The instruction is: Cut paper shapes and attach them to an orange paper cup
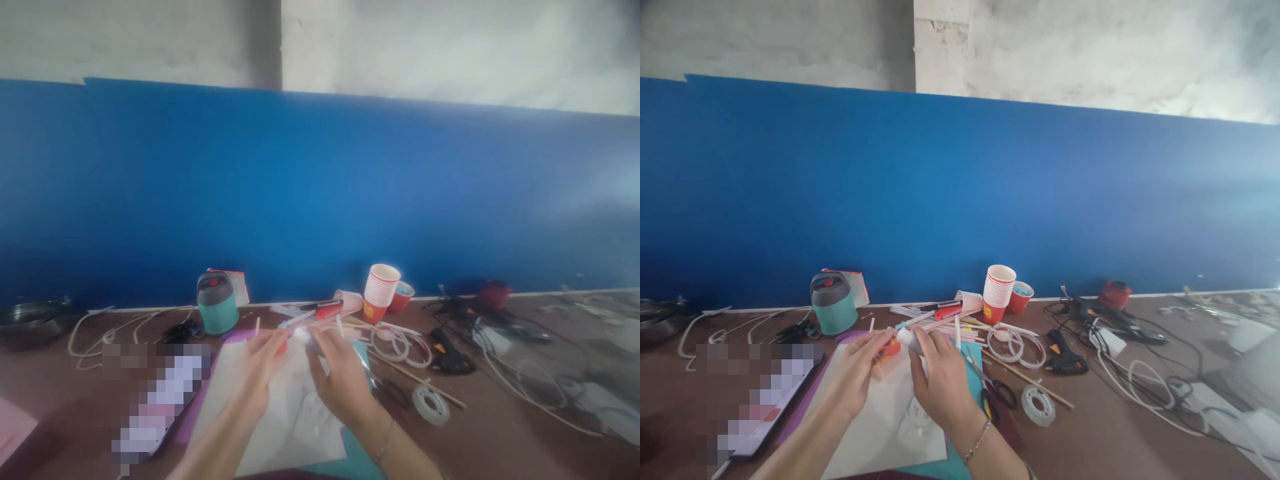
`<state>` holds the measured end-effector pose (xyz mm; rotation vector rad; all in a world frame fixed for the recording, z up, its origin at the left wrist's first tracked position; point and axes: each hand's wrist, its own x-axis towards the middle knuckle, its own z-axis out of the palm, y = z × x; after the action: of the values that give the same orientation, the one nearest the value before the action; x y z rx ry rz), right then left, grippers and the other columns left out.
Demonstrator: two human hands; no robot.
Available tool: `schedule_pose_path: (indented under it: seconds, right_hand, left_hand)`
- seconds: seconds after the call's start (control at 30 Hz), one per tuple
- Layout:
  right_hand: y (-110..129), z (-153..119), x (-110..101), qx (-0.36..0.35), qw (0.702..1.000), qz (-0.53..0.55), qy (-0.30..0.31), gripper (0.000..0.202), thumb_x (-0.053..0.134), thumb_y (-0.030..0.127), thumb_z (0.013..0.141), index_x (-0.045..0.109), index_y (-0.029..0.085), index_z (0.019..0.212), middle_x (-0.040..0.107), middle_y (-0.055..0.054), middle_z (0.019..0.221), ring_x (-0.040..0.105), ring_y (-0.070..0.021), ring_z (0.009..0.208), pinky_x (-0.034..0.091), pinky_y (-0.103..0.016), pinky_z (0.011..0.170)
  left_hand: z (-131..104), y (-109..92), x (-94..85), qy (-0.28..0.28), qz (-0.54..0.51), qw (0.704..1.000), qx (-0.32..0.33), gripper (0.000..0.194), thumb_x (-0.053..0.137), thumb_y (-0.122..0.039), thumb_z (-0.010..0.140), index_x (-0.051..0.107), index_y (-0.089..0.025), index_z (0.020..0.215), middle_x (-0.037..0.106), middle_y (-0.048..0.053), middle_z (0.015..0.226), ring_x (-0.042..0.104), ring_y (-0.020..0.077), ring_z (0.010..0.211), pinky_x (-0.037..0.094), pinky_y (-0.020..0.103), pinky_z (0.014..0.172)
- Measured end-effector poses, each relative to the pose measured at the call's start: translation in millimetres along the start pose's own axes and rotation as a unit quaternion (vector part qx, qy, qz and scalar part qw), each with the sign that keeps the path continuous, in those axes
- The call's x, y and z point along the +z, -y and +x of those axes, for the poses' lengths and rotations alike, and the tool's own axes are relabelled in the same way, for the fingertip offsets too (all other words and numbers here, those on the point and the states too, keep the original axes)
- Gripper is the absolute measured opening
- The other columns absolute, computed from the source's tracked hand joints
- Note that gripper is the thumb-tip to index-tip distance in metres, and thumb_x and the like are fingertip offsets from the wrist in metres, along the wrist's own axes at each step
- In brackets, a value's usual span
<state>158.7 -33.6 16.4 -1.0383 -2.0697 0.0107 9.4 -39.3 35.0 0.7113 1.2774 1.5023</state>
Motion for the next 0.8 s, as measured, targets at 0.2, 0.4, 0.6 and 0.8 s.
schedule_pose_path:
  seconds: [0.2, 0.4, 0.6, 0.8]
  right_hand:
    - [0.8, -1.5, 1.4, -0.005, 1.0, -0.016, 0.005, 0.033, 0.04, 0.025, 0.091, 0.047, 0.019, 0.123, 0.061, -0.01, 0.096, 0.059, -0.0226, 0.085, 0.049, -0.034, 0.071]
    - [0.1, 0.0, -1.4, -0.002, 1.0, -0.009, 0.003, 0.032, 0.041, 0.024, 0.09, 0.049, 0.02, 0.121, 0.062, -0.009, 0.095, 0.06, -0.0216, 0.085, 0.05, -0.033, 0.071]
    - [0.4, 1.7, -3.9, 0.002, 1.0, 0.014, 0.0, 0.033, 0.041, 0.023, 0.09, 0.049, 0.021, 0.121, 0.062, -0.009, 0.1, 0.06, -0.022, 0.09, 0.05, -0.034, 0.075]
    - [0.6, 1.1, -4.5, 0.008, 1.0, 0.021, 0.013, 0.033, 0.041, 0.024, 0.09, 0.049, 0.021, 0.122, 0.062, -0.009, 0.101, 0.06, -0.0224, 0.091, 0.05, -0.034, 0.076]
  left_hand:
    - [2.8, 5.2, -1.6, 0.017, -0.011, 1.0, 0.004, 0.036, 0.08, -0.044, 0.05, 0.071, -0.015, 0.07, 0.069, 0.008, 0.08, 0.059, 0.0223, 0.087, 0.045, 0.028, 0.073]
    - [2.6, 3.8, -1.0, 0.003, -0.022, 1.0, -0.004, 0.037, 0.082, -0.043, 0.047, 0.071, -0.014, 0.068, 0.067, 0.01, 0.08, 0.058, 0.0227, 0.085, 0.045, 0.031, 0.074]
    - [5.2, 6.4, -1.7, 0.014, -0.028, 1.0, -0.002, 0.037, 0.082, -0.041, 0.047, 0.072, -0.014, 0.07, 0.068, 0.011, 0.085, 0.058, 0.0233, 0.088, 0.045, 0.032, 0.078]
    - [3.9, 4.8, -1.5, 0.017, -0.023, 1.0, -0.002, 0.038, 0.081, -0.043, 0.047, 0.072, -0.013, 0.069, 0.068, 0.011, 0.083, 0.058, 0.0237, 0.087, 0.044, 0.032, 0.078]
